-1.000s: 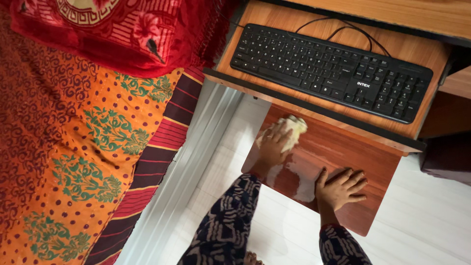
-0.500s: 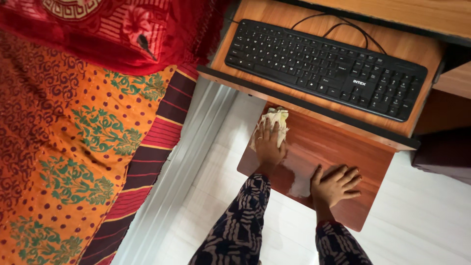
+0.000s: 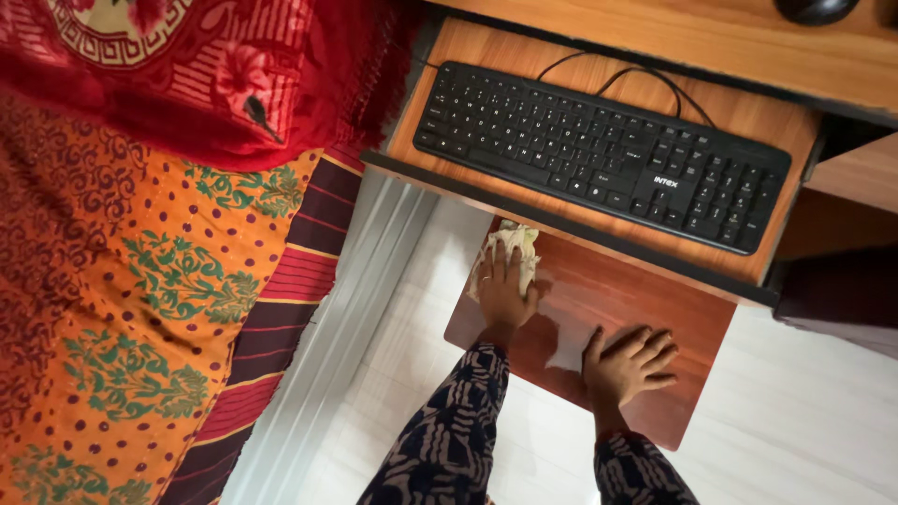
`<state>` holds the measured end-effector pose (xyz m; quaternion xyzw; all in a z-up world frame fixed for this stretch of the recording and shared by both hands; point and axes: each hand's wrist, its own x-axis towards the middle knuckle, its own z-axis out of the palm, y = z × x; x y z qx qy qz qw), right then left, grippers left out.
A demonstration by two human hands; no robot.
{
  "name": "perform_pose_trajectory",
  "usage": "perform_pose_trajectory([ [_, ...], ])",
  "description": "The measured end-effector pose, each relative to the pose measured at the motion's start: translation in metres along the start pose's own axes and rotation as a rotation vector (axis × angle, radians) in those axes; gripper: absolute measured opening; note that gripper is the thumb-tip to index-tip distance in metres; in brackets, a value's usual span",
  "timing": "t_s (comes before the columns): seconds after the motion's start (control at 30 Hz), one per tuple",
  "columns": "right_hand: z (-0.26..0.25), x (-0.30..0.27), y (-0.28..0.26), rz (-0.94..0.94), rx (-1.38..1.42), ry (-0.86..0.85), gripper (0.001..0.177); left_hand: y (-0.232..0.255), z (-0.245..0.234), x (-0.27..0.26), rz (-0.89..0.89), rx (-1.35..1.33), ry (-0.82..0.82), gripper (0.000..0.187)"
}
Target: The person wipes the surface of a small wooden table using a cloth, reaching all corners and edges while the table is positioned next to a computer desk.
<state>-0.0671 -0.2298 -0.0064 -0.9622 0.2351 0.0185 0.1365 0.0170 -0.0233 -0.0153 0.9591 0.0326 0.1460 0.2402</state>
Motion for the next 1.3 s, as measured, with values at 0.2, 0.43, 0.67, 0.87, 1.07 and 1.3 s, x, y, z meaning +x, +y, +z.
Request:
perform_pose_trajectory([
  [0.2,-0.0038,-0.0002,-0.0032,0.005,0.027,0.003,0.094,0.0005,-0.0020,-0.0002,0.002,-0.018,-0.008,0.077],
  [0.43,-0.0046,0.0009,-0.0048,0.014,0.015,-0.006,0.094,0.0051,-0.0063,0.0006,-0.021,0.032,0.010,0.076],
  [0.67,-0.0031,0.0042,-0.0040,0.020,0.002,-0.020,0.094,0.0050,-0.0045,0.0031,-0.033,-0.011,-0.024,0.077],
  [0.87,-0.0035,0.0033,-0.0026,0.010,0.015,-0.018,0.094,0.0055,-0.0067,0.0025,-0.031,0.005,-0.031,0.077],
  [1.07,-0.0004,0.0032,-0.0019,0.011,0.028,-0.001,0.095,0.0043,0.0010,0.0011,-0.065,-0.010,-0.044,0.081],
  [1.3,-0.0017,0.0029,-0.0017,-0.006,0.033,0.004,0.095,0.0054,-0.0015,0.0013,-0.031,-0.028,0.039,0.073],
])
